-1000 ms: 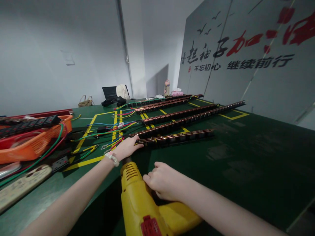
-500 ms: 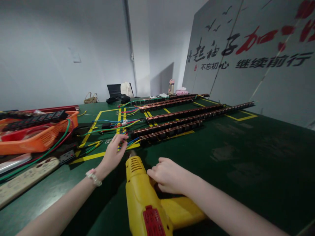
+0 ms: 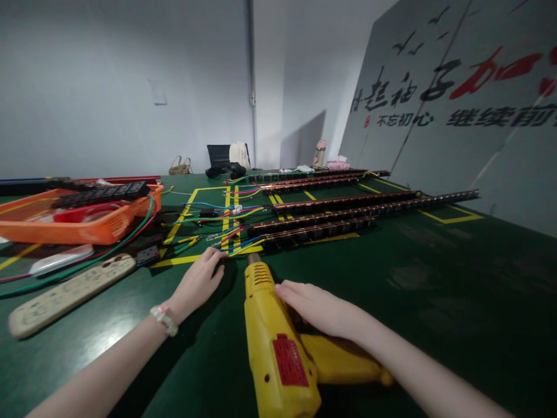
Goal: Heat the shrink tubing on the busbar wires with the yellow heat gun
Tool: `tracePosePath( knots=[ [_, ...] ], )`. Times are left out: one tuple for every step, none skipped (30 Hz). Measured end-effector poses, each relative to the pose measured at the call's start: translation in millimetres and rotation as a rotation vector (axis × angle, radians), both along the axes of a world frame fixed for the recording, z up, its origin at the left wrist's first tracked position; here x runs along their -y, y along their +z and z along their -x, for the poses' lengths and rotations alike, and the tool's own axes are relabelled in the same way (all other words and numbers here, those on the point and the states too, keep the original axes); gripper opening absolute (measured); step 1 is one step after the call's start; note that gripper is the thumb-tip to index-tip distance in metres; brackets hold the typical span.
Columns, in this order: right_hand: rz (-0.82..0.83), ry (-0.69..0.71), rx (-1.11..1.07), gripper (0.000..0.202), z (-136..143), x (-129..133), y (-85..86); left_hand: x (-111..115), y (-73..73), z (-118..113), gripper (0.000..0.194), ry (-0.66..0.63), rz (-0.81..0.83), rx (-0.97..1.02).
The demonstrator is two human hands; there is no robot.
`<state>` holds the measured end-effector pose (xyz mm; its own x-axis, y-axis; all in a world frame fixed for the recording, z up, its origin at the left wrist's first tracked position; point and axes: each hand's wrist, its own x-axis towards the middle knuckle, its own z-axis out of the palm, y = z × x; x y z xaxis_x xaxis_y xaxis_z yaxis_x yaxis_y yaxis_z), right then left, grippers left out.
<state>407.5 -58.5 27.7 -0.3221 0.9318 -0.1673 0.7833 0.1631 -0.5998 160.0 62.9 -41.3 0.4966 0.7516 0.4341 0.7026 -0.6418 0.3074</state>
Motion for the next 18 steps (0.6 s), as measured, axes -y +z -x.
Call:
tracePosePath(
  knots=[
    [-0.033,-0.012,0.010,0.049,2,0,-1.6,1,-0.1,0,0.027,0.008,-0.016,-0.022],
    [-0.042,-0.027,0.012,0.053,3,-1,-3.0,1,-0.5,0,0.027,0.018,-0.029,-0.042],
    [-0.020,-0.045,0.000,0.056,3,-2,-4.1,0,-1.0,0,0.027,0.029,-0.039,-0.057],
    [0.026,-0.060,-0.023,0.059,4,-3,-4.8,0,-1.6,0,0.027,0.035,-0.044,-0.065],
    [0.080,-0.065,-0.048,0.061,4,-4,-5.0,-1,-2.2,0,0.027,0.036,-0.046,-0.068],
    [0.127,-0.065,-0.067,0.062,3,-6,-4.9,-3,-2.8,0,0.027,0.033,-0.046,-0.066],
    [0.154,-0.068,-0.078,0.062,3,-9,-4.5,-4,-3.4,0,0.027,0.030,-0.047,-0.061],
    [0.157,-0.079,-0.076,0.061,3,-11,-4.0,-4,-3.8,0,0.026,0.028,-0.051,-0.055],
    [0.138,-0.095,-0.062,0.062,4,-14,-3.3,-5,-4.0,-1,0.026,0.025,-0.055,-0.051],
    [0.108,-0.112,-0.041,0.064,6,-18,-2.8,-5,-4.1,-1,0.026,0.022,-0.058,-0.047],
    [0.076,-0.124,-0.019,0.069,9,-21,-2.4,-5,-3.9,-1,0.027,0.020,-0.059,-0.044],
    [0.056,-0.133,0.002,0.074,13,-24,-2.2,-5,-3.6,-1,0.027,0.018,-0.061,-0.042],
    [0.052,-0.138,0.023,0.079,18,-26,-2.2,-4,-3.2,-2,0.027,0.018,-0.064,-0.041],
    [0.060,-0.140,0.039,0.082,23,-29,-2.5,-4,-2.8,-2,0.027,0.020,-0.067,-0.040],
    [0.070,-0.146,0.049,0.083,28,-31,-3.0,-3,-2.3,-2,0.027,0.021,-0.070,-0.040],
    [0.077,-0.155,0.053,0.082,32,-32,-3.9,-3,-1.9,-2,0.027,0.023,-0.073,-0.041],
    [0.081,-0.162,0.050,0.081,35,-32,-5.2,-3,-1.7,-2,0.027,0.024,-0.075,-0.046],
    [0.078,-0.167,0.041,0.080,38,-33,-6.7,-3,-1.5,-2,0.027,0.025,-0.076,-0.053]
  ],
)
